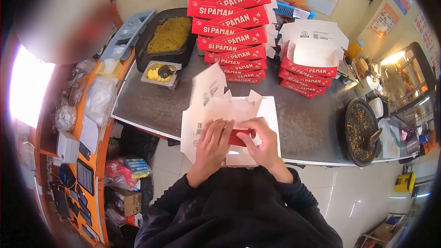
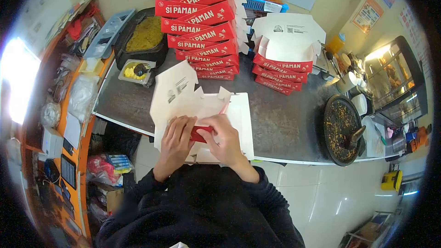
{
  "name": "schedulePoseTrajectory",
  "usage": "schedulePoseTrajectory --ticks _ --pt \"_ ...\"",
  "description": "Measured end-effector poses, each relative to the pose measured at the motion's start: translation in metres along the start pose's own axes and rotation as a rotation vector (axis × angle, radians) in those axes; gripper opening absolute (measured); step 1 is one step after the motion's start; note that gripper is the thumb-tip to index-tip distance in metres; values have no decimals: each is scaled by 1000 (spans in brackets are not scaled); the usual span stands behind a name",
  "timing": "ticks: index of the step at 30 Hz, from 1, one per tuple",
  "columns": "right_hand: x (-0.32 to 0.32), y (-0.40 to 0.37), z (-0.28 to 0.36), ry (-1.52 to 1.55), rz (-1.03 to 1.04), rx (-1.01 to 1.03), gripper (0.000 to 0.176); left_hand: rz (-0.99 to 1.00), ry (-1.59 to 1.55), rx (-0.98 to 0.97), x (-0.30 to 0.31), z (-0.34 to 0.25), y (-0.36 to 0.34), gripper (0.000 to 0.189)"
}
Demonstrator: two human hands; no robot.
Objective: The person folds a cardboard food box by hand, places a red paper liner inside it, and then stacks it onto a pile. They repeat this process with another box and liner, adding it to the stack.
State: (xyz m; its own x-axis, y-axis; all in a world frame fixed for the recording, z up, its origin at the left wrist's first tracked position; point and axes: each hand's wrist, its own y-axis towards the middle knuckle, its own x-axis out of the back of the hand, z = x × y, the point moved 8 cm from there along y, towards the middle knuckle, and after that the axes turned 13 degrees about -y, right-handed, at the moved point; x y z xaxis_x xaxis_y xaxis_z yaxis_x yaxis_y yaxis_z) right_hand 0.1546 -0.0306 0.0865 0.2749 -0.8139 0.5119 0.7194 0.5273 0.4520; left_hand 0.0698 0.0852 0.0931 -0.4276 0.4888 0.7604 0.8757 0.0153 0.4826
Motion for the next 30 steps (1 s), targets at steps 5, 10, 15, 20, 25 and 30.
schedulePoseTrajectory --ticks 5,10,15,20,25,30 --pt "-32 -66 -106 728 -129 -929 66 -136 -163 -144 -26 24 -50 41" --pt "-46 -61 -95 707 110 -795 67 45 -259 26 -43 20 -62 39" --pt "-30 -56 -71 95 -116 -315 70 -27 -1279 419 -25 35 -16 65" --pt "-17 -47 -38 -66 -79 186 86 265 -1087 484 -3 -5 39 52" --pt "39 -16 -56 31 60 89 23 522 -922 407 -50 23 32 23" --pt "52 11 -79 189 150 -9 22 670 -943 524 -84 35 23 20"
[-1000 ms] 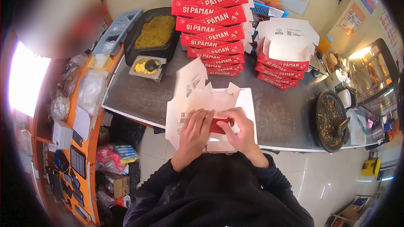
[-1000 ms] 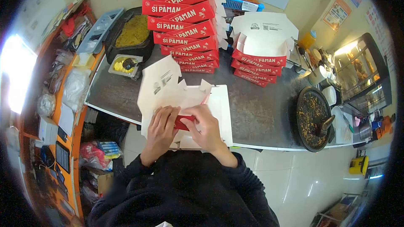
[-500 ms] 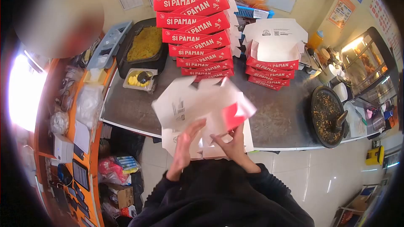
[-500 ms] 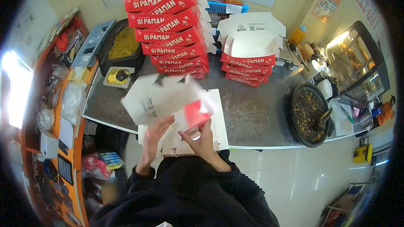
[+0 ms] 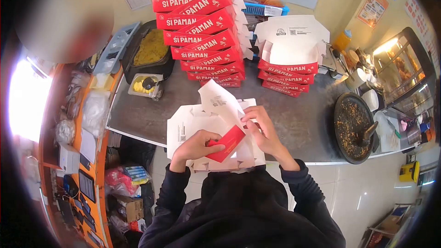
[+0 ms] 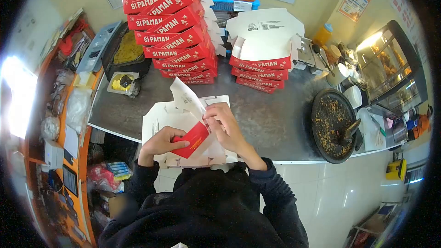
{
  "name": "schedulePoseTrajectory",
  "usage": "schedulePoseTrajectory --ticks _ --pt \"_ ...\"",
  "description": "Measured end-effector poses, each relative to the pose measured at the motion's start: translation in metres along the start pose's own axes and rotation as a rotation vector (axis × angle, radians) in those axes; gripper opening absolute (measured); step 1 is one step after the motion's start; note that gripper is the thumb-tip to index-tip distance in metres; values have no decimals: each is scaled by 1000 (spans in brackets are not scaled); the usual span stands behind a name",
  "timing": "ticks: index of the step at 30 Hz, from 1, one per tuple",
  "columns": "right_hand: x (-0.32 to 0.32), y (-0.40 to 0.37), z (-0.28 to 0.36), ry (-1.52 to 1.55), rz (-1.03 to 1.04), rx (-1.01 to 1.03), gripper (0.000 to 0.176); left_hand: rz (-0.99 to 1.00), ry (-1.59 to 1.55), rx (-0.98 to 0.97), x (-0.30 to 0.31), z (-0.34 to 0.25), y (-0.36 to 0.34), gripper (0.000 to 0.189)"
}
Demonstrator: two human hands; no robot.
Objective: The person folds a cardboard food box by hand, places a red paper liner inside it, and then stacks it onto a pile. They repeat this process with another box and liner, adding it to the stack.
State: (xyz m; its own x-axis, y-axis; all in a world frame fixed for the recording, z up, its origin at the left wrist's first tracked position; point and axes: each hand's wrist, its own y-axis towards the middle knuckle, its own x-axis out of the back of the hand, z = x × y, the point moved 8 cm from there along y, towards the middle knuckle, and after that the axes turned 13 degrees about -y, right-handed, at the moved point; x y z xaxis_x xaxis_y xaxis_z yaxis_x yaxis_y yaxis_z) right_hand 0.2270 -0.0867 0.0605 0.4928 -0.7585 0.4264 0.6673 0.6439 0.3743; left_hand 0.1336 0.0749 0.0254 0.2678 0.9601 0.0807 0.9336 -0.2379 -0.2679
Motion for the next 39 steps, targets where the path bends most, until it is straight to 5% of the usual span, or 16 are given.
schedulePoseTrajectory --ticks 2,5,8,14,17,20,26,32,34,39 --pt "2 8 9 -259 132 111 23 6 8 5 -6 10 5 21" --pt "-4 9 -14 -37 238 -112 28 -69 -91 40 -7 24 11 23" --pt "-5 0 -15 -106 262 -57 32 -101 -132 57 -13 20 11 25" --pt "23 -8 -7 -340 -155 -35 30 -172 113 17 -21 -5 20 22" --pt "19 -20 5 -499 16 82 35 -325 221 -99 -24 -33 19 18" --pt "26 -23 1 -437 77 118 32 -269 415 -186 -35 -54 24 18" --pt "39 -3 -17 -785 252 45 26 -399 84 -79 -36 -61 27 11" --pt "56 -5 -25 -614 125 -88 26 -478 -194 -479 -16 -20 2 20" --pt "51 -7 -13 -540 137 -66 24 -607 130 -568 -37 -50 12 22" --pt "69 -9 -2 -408 86 -88 15 -694 195 -640 -53 -71 25 24"
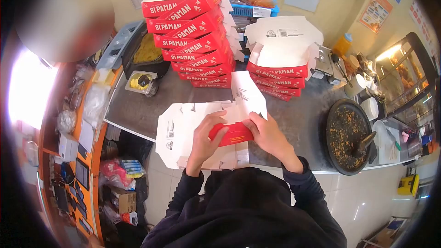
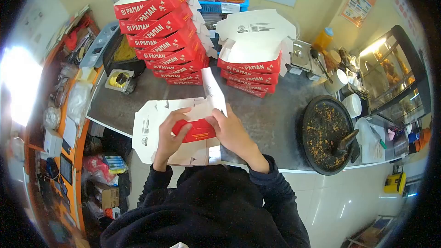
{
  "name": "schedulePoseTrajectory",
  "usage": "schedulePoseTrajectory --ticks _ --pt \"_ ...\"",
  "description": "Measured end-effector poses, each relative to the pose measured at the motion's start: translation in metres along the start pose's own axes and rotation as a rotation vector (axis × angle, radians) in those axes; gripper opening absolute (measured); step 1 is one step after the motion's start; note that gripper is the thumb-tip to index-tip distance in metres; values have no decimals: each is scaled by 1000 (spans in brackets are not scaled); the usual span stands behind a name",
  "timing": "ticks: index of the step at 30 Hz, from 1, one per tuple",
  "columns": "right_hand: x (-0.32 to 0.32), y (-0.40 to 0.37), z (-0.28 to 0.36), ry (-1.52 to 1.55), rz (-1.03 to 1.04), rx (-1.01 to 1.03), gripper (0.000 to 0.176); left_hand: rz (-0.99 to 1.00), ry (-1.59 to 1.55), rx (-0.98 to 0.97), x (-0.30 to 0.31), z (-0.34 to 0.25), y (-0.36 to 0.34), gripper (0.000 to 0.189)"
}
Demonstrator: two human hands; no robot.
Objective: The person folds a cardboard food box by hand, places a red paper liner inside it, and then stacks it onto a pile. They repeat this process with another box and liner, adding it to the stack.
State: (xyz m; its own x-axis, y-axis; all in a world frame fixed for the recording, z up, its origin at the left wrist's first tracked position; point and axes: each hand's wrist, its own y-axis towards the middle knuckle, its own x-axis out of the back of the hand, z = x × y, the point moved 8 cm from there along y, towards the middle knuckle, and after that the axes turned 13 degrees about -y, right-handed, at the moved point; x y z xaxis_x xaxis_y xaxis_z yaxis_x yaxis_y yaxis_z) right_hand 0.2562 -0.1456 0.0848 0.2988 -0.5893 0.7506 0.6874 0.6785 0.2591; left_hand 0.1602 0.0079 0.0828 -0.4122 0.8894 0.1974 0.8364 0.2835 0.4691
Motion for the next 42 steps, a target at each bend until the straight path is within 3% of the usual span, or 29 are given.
schedulePoseTrajectory --ticks 3,6,9,13,14,17,19,20,21,24,28,31,34,37,40,42 --pt "3 -8 -2 31 -65 16 14 -65 21 44 4 -4 -1 22" --pt "12 -14 8 29 -56 -37 14 181 161 -85 -21 -22 3 23" --pt "25 -16 15 56 -92 -44 14 232 149 -132 -37 -28 3 22" --pt "47 -14 15 -32 -283 -4 16 172 34 -242 -50 -48 -9 55" --pt "54 -10 14 -101 -357 23 18 207 60 -353 -55 -41 -21 72" --pt "107 11 -14 -138 -642 -15 18 71 153 -428 -48 -45 -36 73" --pt "151 36 -46 -142 -783 -18 24 142 171 -184 -41 -15 -38 68" --pt "162 55 -81 -65 -719 -169 28 230 200 -36 -37 8 -45 67" --pt "177 70 -88 -191 -725 -206 30 318 229 111 -33 34 -56 67" --pt "207 115 -109 -479 -847 -169 32 517 385 290 -20 103 -116 68" --pt "193 147 -139 -705 -897 -232 26 611 523 304 -16 116 -144 71" --pt "158 157 -157 -787 -682 -419 20 654 498 307 -17 115 -146 68" --pt "128 167 -170 -710 -277 -503 21 695 503 322 -18 123 -146 65" --pt "123 167 -156 -701 -205 -503 23 715 471 343 -18 132 -142 56" --pt "130 146 -114 -706 -336 -387 26 676 375 423 -11 147 -137 42" --pt "120 114 -75 -718 -584 -27 28 614 261 559 -6 167 -142 38"
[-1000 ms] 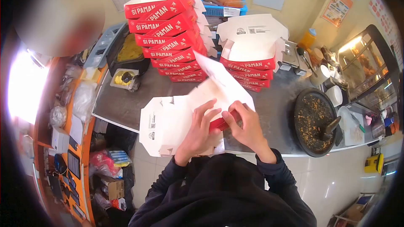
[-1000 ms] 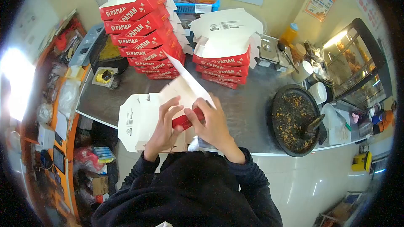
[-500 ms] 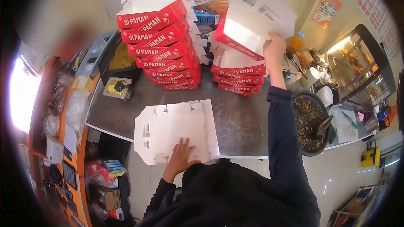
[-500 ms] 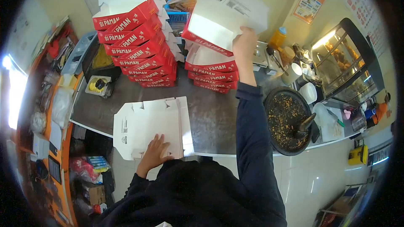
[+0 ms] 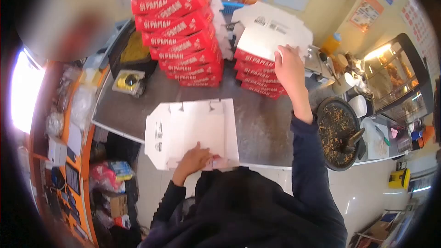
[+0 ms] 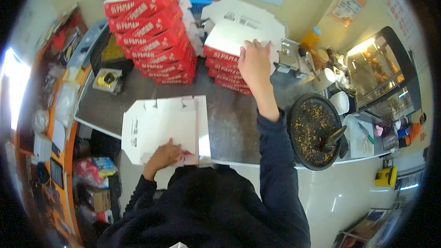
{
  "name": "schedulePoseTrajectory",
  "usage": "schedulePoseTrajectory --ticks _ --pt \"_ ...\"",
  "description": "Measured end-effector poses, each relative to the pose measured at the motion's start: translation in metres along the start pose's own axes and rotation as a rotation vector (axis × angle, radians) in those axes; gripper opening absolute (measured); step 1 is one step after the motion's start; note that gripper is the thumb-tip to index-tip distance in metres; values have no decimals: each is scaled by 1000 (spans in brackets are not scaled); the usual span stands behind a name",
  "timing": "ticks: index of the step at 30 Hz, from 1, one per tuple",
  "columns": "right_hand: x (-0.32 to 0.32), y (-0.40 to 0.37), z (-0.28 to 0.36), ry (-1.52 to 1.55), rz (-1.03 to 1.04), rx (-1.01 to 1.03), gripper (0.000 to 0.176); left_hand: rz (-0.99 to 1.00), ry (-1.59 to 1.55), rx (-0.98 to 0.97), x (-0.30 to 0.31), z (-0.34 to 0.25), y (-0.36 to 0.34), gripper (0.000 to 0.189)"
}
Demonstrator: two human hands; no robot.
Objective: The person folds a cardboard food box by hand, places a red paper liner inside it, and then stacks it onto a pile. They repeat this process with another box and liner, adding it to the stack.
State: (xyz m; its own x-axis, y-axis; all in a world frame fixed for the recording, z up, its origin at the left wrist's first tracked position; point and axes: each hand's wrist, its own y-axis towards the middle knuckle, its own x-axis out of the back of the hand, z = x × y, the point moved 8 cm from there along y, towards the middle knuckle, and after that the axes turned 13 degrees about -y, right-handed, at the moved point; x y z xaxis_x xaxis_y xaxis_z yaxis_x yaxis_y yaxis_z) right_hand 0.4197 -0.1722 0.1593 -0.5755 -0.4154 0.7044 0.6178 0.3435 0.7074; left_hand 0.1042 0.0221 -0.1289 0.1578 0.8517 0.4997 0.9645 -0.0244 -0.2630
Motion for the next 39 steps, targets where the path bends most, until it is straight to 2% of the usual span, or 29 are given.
schedulePoseTrajectory --ticks 3,4,5,6,7,8,10,11,12,13,15,16,18,19,21,23,24,27,30,33,37,39 --pt "19 -67 59 539 461 167 25 -207 33 -86 22 -35 -15 27" --pt "16 -100 77 585 571 349 29 -232 31 -171 24 -37 -19 22" --pt "2 -138 92 615 820 461 35 -281 -12 -196 26 -39 -23 22" --pt "4 -173 109 690 929 532 42 -331 -52 -228 28 -43 -25 21" --pt "5 -202 122 777 949 592 48 -380 -91 -264 31 -48 -26 21" --pt "5 -223 128 878 930 514 51 -375 -172 -229 33 -51 -24 21" --pt "4 -242 139 863 791 438 48 -365 -333 -162 41 -64 -24 20" --pt "2 -246 143 855 722 401 47 -345 -284 -190 46 -74 -25 20" --pt "-3 -247 144 842 681 365 34 -326 -234 -217 51 -84 -27 20" --pt "-8 -247 144 847 635 329 29 -307 -184 -244 53 -91 -30 20" --pt "-16 -242 144 852 536 261 19 -342 -60 -218 60 -92 -38 18" --pt "-20 -240 142 899 548 154 17 -359 3 -206 65 -90 -42 17" --pt "-27 -240 137 989 571 -60 14 -400 -247 -33 81 -56 -48 15" --pt "-21 -238 141 1018 512 -23 13 -418 -374 54 85 -43 -50 14" --pt "-7 -232 150 1072 394 55 13 -382 -462 93 88 -34 -46 13" --pt "2 -224 159 1035 319 46 11 -350 -616 115 87 -25 -37 14" --pt "7 -218 164 1017 280 39 10 -312 -595 124 86 -27 -33 16" --pt "3 -207 180 787 310 74 14 -271 -468 -28 80 -53 -21 17" --pt "7 -194 184 743 278 72 14 -372 -418 -45 85 -80 -22 15" --pt "14 -186 186 806 364 139 10 -411 -333 -110 90 -89 -23 13" --pt "-6 -183 175 952 495 -8 8 -412 -230 -230 97 -109 -25 9" --pt "-11 -182 174 968 531 -14 9 -408 -261 -159 98 -109 -27 7"
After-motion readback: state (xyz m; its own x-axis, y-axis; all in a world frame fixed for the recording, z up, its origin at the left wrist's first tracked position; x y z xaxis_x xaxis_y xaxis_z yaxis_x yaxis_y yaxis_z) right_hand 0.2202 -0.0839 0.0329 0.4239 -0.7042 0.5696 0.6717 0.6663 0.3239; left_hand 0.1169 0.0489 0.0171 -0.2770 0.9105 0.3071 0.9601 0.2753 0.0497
